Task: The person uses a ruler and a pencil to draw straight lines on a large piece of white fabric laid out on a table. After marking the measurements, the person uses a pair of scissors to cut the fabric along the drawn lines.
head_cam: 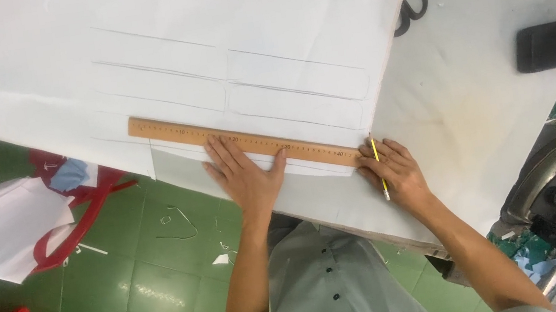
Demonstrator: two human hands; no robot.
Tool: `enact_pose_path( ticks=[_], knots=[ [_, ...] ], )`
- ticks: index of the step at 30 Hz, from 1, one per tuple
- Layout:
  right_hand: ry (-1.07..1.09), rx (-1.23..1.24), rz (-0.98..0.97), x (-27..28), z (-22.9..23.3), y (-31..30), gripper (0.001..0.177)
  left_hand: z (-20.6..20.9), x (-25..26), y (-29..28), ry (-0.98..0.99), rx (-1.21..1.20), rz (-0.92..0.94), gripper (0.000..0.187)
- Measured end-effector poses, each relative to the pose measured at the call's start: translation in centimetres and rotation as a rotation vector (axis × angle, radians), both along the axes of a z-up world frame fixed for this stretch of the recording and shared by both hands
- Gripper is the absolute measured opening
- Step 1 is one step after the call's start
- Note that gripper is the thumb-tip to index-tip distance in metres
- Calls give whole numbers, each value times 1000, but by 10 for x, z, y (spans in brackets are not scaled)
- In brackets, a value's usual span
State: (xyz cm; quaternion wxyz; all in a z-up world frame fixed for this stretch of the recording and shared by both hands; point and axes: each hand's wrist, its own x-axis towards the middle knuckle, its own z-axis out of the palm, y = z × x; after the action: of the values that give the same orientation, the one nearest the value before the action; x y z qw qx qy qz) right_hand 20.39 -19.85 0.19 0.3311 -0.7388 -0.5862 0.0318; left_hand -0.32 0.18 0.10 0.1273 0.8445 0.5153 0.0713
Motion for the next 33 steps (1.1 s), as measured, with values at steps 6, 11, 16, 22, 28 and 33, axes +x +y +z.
enact_pose_path(
  ticks=[6,11,16,22,28,33],
  knots=[
    [57,-29,-9,2,-1,-4,28,-2,1,1,15,34,-15,126],
    [264,-82,-45,13,4,-2,22,1,2,1,6,2,-6,126],
    [421,-208,-8,28,29,38,15,3,3,1,-17,-34,-2,125],
    [239,-452,137,36,44,72,25,6,3,3,-2,-36,10,126],
    [49,-695,423,16,47,154,28,0,-1,8,-49,19,41,126],
    [224,-461,688,-61,18,288,44,-2,0,9,-99,116,56,129]
  ],
)
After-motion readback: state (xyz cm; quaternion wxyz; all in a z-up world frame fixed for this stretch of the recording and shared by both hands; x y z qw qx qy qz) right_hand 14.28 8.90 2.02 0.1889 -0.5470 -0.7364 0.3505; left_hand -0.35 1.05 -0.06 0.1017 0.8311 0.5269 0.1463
